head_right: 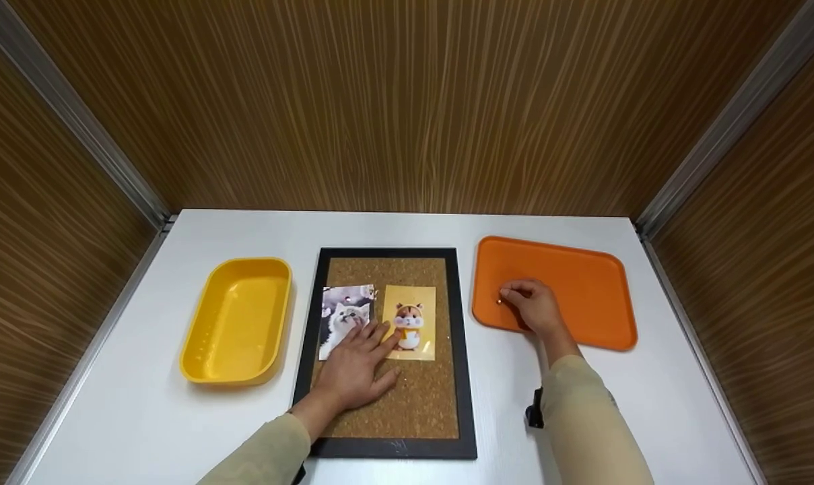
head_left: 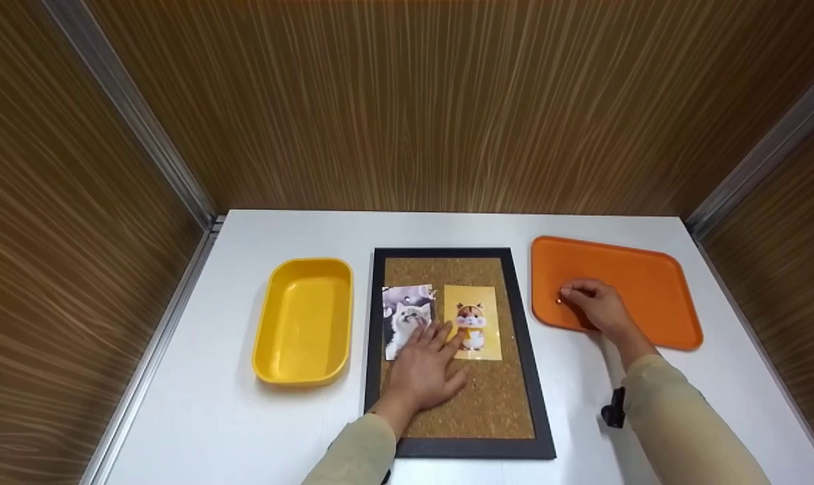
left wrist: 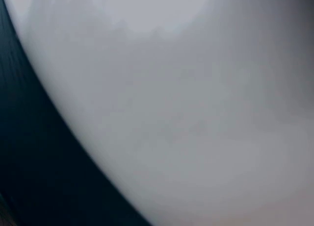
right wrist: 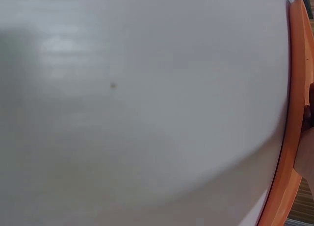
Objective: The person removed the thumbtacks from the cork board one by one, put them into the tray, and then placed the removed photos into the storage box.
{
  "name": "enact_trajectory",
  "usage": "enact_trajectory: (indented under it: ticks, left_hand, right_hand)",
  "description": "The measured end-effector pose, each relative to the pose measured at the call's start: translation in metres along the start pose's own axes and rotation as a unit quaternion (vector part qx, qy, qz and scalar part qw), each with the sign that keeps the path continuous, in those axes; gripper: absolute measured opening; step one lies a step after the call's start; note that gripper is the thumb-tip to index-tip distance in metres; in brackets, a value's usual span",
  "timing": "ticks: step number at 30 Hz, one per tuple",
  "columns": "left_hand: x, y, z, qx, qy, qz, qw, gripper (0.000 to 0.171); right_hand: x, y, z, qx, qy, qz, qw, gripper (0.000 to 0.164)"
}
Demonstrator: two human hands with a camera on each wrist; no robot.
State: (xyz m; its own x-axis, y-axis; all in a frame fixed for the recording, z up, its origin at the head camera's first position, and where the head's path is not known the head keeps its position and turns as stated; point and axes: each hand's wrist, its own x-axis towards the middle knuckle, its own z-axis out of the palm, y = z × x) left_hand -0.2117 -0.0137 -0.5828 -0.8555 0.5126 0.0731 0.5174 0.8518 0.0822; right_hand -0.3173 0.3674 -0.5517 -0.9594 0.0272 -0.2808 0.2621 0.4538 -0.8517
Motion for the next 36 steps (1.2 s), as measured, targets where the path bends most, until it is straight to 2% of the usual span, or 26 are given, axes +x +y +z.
enact_trajectory:
  ticks: [8, 15, 20, 28, 36]
  left_hand:
    - [0.002, 0.001, 0.000, 0.006, -0.008, -0.002, 0.9999, 0.072]
    - [0.002, 0.000, -0.001, 0.010, -0.003, -0.002, 0.9999, 0.071]
    - [0.001, 0.000, 0.000, 0.009, 0.002, -0.001, 1.0000, 0.070]
    - [0.000, 0.001, -0.001, 0.001, -0.017, -0.007, 0.9998, 0.072]
    - [0.001, 0.002, -0.002, -0.005, -0.022, -0.012, 0.9997, 0.072]
  right_hand:
    - [-0.003, -0.009, -0.011, 0.019, 0.007, -0.018, 1.000, 0.053]
    - [-0.003, -0.021, -0.013, 0.029, 0.025, -0.020, 0.999, 0.057]
    - [-0.004, -0.032, -0.011, 0.047, 0.021, -0.030, 0.998, 0.056]
    - [-0.004, -0.047, 0.003, 0.041, 0.020, -0.081, 0.996, 0.054]
    - [-0.002, -0.067, 0.027, 0.047, 0.020, -0.147, 0.988, 0.047]
